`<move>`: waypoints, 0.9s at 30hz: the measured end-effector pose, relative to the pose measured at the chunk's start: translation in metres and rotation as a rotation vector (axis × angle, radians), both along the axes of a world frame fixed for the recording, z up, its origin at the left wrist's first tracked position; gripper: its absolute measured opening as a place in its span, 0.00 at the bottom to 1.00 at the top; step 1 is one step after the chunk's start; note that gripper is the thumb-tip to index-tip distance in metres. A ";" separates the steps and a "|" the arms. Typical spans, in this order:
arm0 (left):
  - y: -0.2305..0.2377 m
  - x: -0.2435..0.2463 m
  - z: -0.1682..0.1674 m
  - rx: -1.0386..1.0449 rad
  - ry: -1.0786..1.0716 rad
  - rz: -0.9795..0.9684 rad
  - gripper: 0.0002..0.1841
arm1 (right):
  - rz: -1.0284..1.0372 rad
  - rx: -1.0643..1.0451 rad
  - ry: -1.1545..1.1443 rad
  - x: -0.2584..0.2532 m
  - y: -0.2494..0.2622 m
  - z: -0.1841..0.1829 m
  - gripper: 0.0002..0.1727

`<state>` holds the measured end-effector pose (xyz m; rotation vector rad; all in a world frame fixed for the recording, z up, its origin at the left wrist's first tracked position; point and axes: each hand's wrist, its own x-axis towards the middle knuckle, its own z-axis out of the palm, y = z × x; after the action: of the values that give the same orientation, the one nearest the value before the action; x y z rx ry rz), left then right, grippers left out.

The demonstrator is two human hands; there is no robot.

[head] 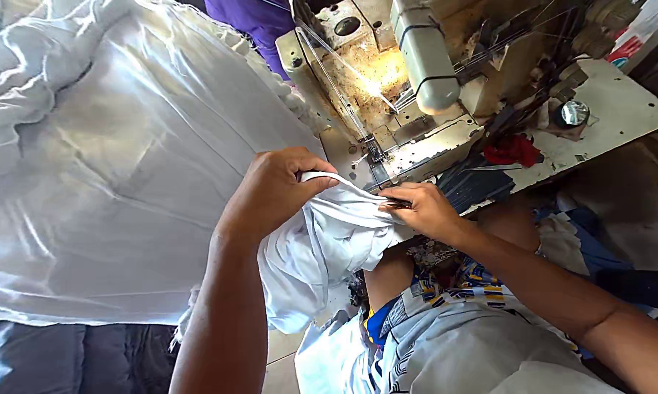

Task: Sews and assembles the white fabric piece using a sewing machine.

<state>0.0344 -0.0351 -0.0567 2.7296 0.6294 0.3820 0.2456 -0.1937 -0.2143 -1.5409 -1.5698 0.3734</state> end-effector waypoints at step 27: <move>-0.014 0.061 -0.086 0.010 -0.278 0.271 0.07 | -0.039 -0.239 1.239 0.008 -0.029 0.007 0.06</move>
<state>0.0958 -0.0487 -0.1423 2.5359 0.9195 0.8133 0.2536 -0.2228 -0.2069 -1.0758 -0.5164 1.2317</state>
